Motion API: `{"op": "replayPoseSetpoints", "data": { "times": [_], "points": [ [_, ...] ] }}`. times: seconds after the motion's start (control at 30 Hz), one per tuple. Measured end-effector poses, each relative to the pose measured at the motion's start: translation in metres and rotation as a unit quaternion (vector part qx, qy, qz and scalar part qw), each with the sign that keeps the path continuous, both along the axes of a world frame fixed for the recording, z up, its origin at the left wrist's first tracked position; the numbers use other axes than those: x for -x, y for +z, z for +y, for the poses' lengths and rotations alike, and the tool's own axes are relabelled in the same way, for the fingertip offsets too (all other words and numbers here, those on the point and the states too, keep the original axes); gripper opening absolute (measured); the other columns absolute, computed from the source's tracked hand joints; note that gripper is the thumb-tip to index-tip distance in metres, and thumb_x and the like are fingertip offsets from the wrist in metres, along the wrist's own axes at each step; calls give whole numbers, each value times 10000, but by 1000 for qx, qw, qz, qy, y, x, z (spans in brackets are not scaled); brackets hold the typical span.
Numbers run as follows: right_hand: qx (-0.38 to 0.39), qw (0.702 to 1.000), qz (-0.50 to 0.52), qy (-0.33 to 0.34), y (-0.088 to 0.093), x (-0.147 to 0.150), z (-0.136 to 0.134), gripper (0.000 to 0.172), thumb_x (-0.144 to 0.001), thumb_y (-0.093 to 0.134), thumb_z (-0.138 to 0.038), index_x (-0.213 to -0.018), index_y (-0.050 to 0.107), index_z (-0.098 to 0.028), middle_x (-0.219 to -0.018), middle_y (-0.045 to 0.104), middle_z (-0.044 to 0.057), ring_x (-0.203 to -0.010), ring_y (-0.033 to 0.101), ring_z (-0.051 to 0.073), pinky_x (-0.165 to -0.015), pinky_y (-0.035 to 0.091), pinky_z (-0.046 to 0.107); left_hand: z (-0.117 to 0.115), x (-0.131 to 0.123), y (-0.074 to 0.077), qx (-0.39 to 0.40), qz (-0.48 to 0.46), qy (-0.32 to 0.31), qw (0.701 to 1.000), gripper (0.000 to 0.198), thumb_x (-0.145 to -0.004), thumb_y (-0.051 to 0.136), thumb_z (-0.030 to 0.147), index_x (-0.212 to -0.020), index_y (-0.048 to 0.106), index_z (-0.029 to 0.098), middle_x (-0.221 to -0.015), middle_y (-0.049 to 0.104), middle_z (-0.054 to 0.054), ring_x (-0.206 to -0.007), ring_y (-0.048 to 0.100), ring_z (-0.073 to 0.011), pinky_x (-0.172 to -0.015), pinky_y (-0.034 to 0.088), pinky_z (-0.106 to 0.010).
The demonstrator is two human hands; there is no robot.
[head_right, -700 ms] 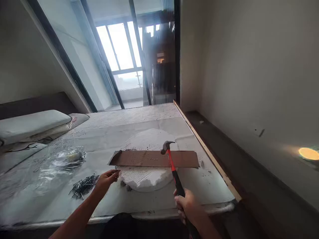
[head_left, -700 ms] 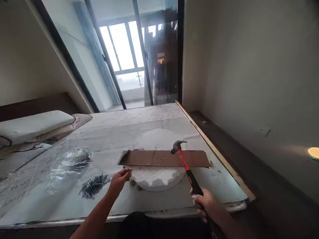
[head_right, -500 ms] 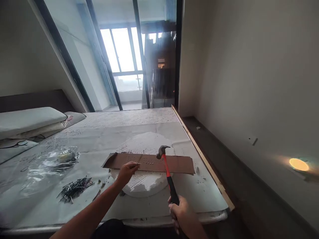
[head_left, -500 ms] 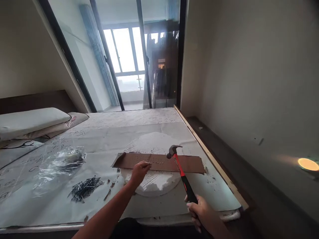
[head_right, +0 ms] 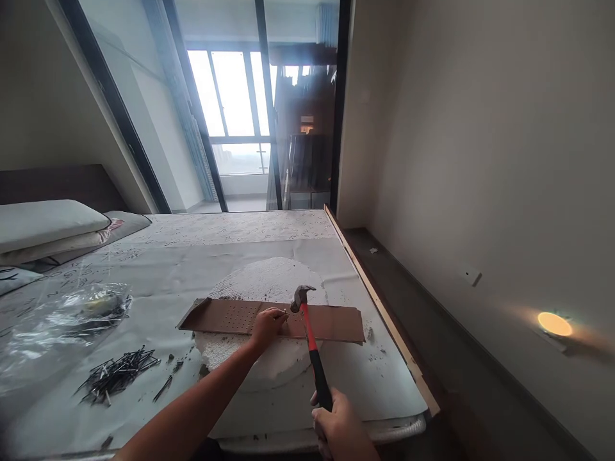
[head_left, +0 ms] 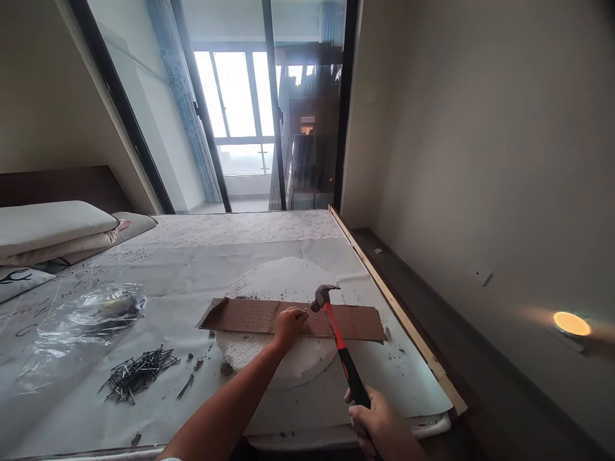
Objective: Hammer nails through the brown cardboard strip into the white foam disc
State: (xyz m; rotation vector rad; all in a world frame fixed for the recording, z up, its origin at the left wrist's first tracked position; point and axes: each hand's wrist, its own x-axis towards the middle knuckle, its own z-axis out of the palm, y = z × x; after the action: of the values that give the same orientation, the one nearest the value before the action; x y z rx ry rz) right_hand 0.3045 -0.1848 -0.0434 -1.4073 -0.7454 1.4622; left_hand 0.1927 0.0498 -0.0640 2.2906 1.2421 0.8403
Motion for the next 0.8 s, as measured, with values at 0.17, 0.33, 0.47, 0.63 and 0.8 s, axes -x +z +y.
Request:
{"op": "replayPoseSetpoints", "data": {
  "times": [0.17,0.33,0.47,0.63,0.8],
  "points": [
    [-2,994,-110,17,9,-7,-5,213,-672,461,-332,-844,455,-206,-427,323,-117,-334,293,78,-389,272,218,-2,0,-4,-5,-1,4,1000,192,-771,550,265,-672,695,188,-727,678,-30,-717,603,-157,-647,411,-248],
    [-15,967,-254,22,25,-8,-13,174,-703,464,-282,-842,520,-194,-506,373,-61,-458,392,125,-487,295,247,-7,0,-6,-1,-5,-7,1000,216,-796,514,262,-694,685,176,-740,671,-45,-697,597,-151,-597,395,-236],
    [-19,950,-308,45,28,-3,-11,126,-664,437,-200,-771,502,-198,-545,338,-55,-511,378,130,-513,282,242,-9,-2,-7,-19,13,8,1000,222,-789,522,244,-635,663,165,-694,645,-38,-634,567,-135,-559,357,-229],
    [-8,943,-325,66,19,-1,-9,168,-633,439,-190,-781,517,-206,-526,296,-66,-510,360,135,-511,268,241,-10,-2,-9,-20,7,8,1000,201,-780,528,215,-640,667,181,-692,647,-22,-658,569,-129,-585,358,-222],
    [-26,945,-323,49,12,-1,-10,186,-639,423,-203,-800,515,-199,-552,340,-60,-521,377,132,-526,283,241,-10,-1,-11,-21,15,10,1000,192,-778,543,224,-644,672,175,-698,644,-22,-682,569,-137,-599,355,-227]
  ]
}}
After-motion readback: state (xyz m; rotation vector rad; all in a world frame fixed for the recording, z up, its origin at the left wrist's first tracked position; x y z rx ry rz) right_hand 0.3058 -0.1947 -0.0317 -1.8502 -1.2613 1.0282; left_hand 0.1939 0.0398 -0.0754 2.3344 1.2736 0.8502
